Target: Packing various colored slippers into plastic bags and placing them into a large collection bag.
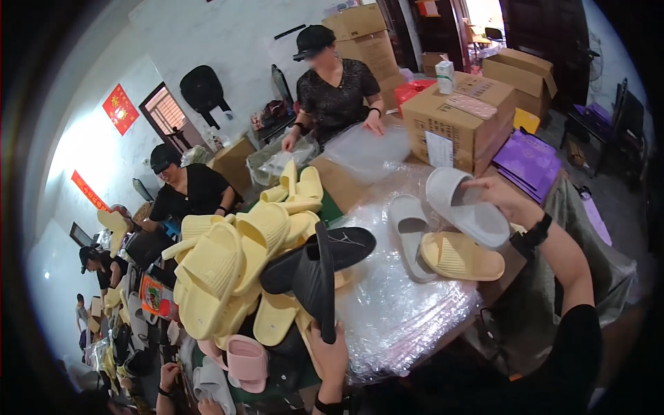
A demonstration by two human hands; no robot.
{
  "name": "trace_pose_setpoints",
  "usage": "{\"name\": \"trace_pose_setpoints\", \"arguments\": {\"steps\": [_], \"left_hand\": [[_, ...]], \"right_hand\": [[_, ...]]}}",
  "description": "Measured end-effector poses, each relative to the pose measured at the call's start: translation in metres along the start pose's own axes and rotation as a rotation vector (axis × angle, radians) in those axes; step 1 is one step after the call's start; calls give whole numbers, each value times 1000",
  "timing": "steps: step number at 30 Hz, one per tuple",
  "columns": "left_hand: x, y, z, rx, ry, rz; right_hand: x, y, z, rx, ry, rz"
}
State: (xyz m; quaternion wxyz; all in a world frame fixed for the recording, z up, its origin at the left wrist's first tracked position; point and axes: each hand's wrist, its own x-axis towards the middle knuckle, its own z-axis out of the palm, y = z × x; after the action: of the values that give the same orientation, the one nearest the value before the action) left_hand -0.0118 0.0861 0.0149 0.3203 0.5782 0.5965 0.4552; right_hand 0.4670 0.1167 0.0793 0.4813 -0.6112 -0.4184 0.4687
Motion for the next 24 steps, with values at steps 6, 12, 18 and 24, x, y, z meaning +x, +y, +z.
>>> {"name": "trace_pose_setpoints", "arguments": {"steps": [6, 12, 18, 24], "left_hand": [[-16, 18, 28, 306, -59, 9], [-24, -4, 48, 328, -33, -6], [-37, -9, 65, 651, -53, 118], [-39, -8, 62, 596, -70, 181]], "right_hand": [[-6, 108, -55, -547, 197, -473], [-43, 86, -63, -365, 286, -91], [-74, 76, 10, -996, 370, -133], [-70, 97, 1, -1098, 409, -272]]}}
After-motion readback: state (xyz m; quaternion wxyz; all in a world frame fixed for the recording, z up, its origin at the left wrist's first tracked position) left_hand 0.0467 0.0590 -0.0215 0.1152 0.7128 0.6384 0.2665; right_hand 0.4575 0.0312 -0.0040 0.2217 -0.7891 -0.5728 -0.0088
